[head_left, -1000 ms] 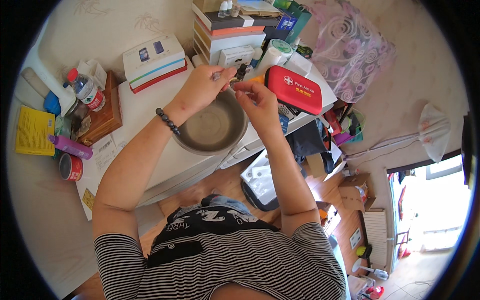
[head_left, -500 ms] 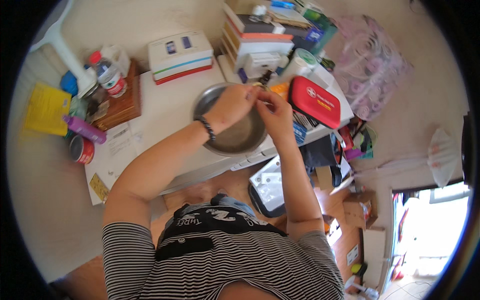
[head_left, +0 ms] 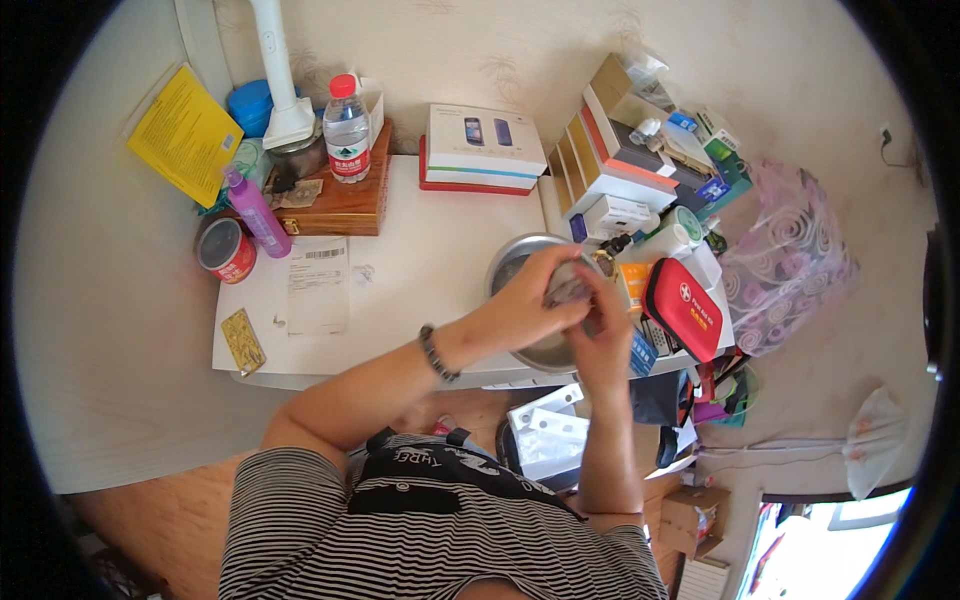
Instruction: The person organizes a cluttered white cabinet by wiping surfaces with a cloth, stacking boxes, and moving various items like a first aid kit, a metal bowl, and a mosquito racket. They also open a small tin to inspect its contents and handle a receipt.
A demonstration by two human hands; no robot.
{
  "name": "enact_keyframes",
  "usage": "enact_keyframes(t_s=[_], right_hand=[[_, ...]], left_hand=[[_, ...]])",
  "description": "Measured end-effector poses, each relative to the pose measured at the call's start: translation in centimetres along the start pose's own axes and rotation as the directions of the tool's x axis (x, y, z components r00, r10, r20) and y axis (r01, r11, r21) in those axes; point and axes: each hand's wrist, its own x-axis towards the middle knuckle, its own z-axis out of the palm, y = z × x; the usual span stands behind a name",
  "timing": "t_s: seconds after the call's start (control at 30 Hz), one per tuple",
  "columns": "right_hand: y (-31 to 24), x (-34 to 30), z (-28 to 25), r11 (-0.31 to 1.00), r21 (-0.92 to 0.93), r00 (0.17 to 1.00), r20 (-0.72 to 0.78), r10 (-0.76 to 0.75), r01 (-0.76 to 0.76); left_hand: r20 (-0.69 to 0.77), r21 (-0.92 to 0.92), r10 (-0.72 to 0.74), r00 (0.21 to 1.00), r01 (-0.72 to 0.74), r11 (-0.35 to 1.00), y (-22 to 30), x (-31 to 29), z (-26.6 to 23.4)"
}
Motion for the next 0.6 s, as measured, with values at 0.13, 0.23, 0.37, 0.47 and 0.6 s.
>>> enact_keyframes(t_s=[0.13,0.23,0.37,0.47,0.6], right_hand=[[-2.1,-1.7,3.8,0.967,0.202,0.986,0.08,0.143,-0.157],[-3.1,-1.9,7.2,0.994,0.101,0.994,0.101,0.041,-0.051],[-4.0,-1.0,10.1,0.995,-0.082,0.995,-0.071,-0.071,0.065],[-4.8,0.3,10.1,0.969,-0.238,0.994,-0.075,-0.081,0.061],[-4.7,4.2,9.4,0.979,-0.182,0.976,-0.21,0.058,-0.097]], left_hand=[[-0.029,-0.269,-0.227,0.973,0.212,0.94,2.3,-6.7,-4.9],[-0.242,-0.088,-0.364,0.899,0.353,0.931,-0.7,-11.5,-10.2],[-0.416,-0.295,-0.438,0.797,0.338,0.894,-0.3,-13.7,-12.5],[-0.446,-0.205,-0.476,0.758,0.431,0.879,2.0,-13.1,-13.3],[-0.464,0.409,-0.122,0.877,0.334,0.849,1.8,-6.4,-15.2]])
